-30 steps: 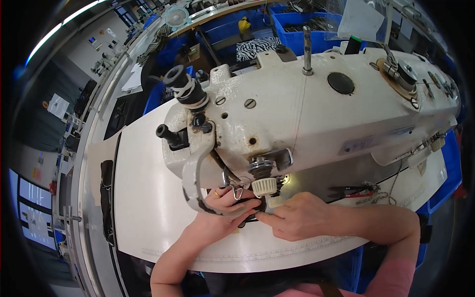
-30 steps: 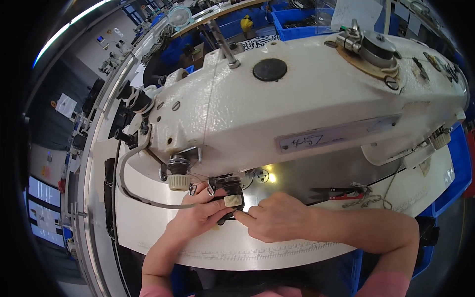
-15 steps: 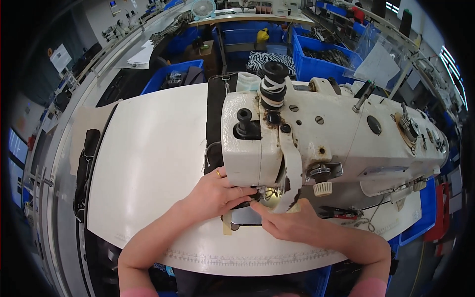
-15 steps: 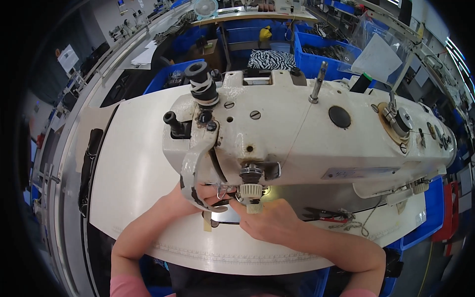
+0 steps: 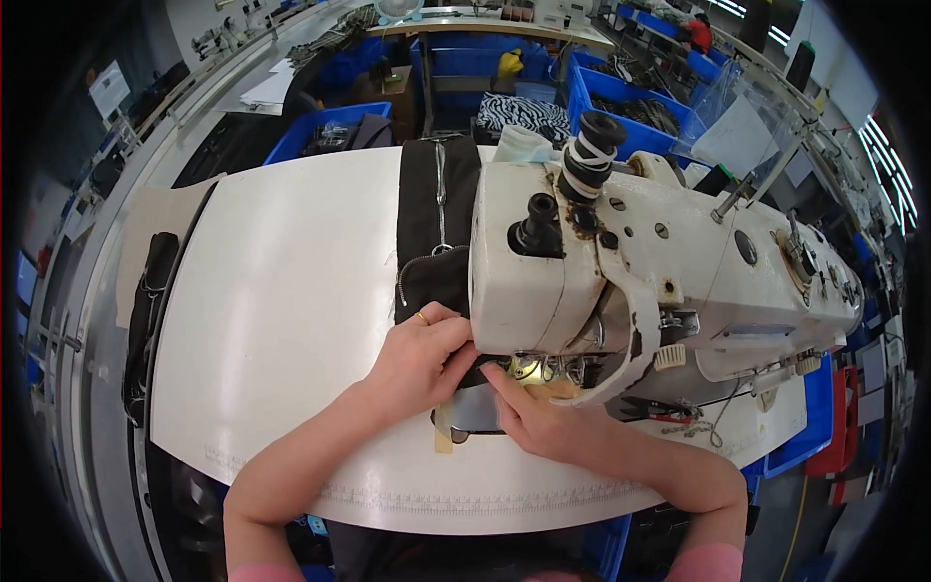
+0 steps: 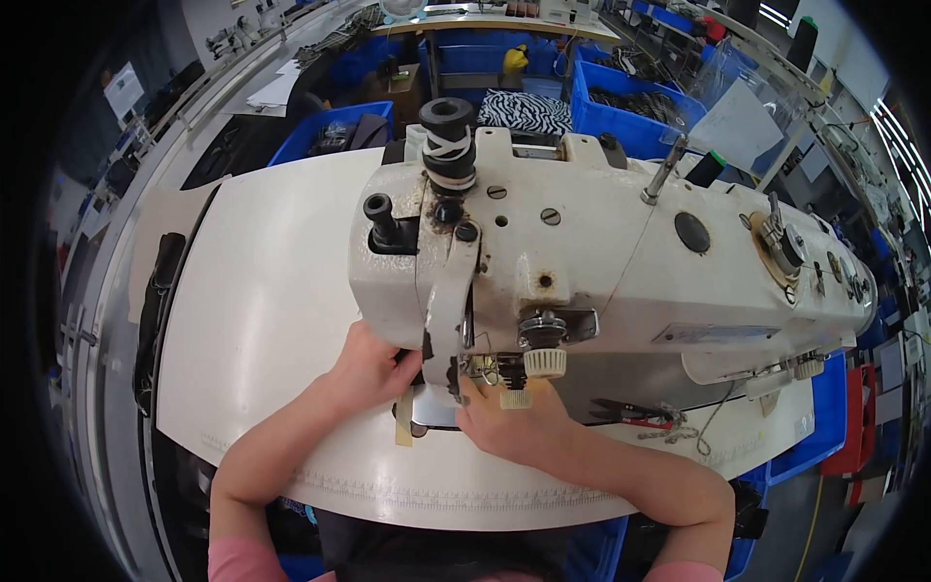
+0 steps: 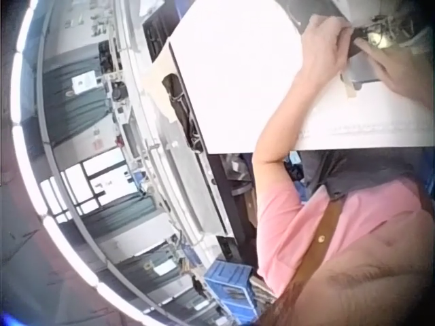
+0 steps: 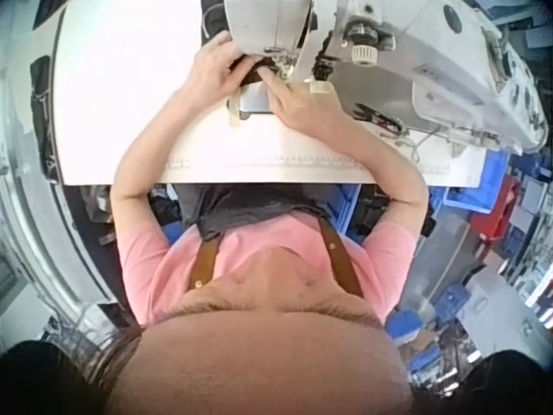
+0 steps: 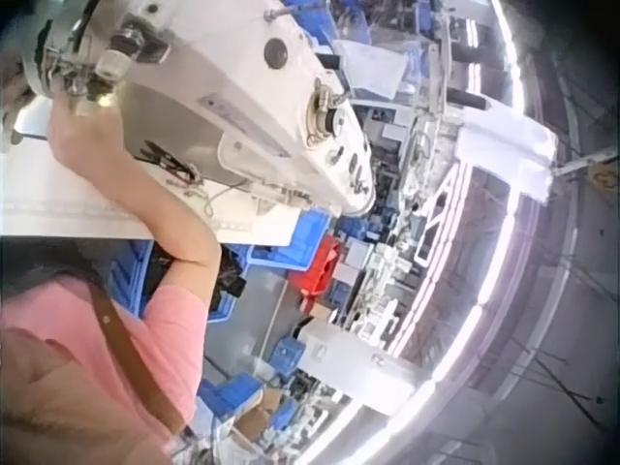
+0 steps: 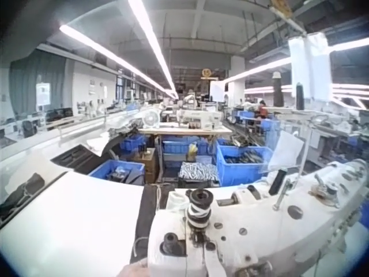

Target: Sew a zipper and component panel onto a leather bag strap using an industrial sewing machine.

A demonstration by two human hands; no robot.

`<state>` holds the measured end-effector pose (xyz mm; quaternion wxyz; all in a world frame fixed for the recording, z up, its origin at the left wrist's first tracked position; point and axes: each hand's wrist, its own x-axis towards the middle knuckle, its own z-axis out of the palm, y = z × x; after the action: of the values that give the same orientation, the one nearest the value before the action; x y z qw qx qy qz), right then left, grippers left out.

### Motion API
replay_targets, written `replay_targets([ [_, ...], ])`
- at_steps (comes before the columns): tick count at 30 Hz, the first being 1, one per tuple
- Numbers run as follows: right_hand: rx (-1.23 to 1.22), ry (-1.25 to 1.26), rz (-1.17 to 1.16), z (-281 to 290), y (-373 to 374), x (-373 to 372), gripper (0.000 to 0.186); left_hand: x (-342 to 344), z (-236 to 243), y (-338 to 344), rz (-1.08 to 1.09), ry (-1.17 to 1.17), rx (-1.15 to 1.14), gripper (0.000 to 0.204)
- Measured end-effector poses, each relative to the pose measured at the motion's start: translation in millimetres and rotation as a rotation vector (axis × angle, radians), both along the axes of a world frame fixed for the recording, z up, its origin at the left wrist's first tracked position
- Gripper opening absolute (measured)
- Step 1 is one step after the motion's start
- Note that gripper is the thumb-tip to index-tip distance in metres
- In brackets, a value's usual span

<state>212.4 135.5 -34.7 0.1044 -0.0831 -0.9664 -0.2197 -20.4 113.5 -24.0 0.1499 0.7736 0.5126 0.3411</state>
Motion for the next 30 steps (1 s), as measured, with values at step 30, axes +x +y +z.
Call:
replay_targets([
  [30,-0.53,0.388,-0.057,-7,-1,-5,0.035,-4,28,-7,-0.278,0.214,0.118,0.019],
])
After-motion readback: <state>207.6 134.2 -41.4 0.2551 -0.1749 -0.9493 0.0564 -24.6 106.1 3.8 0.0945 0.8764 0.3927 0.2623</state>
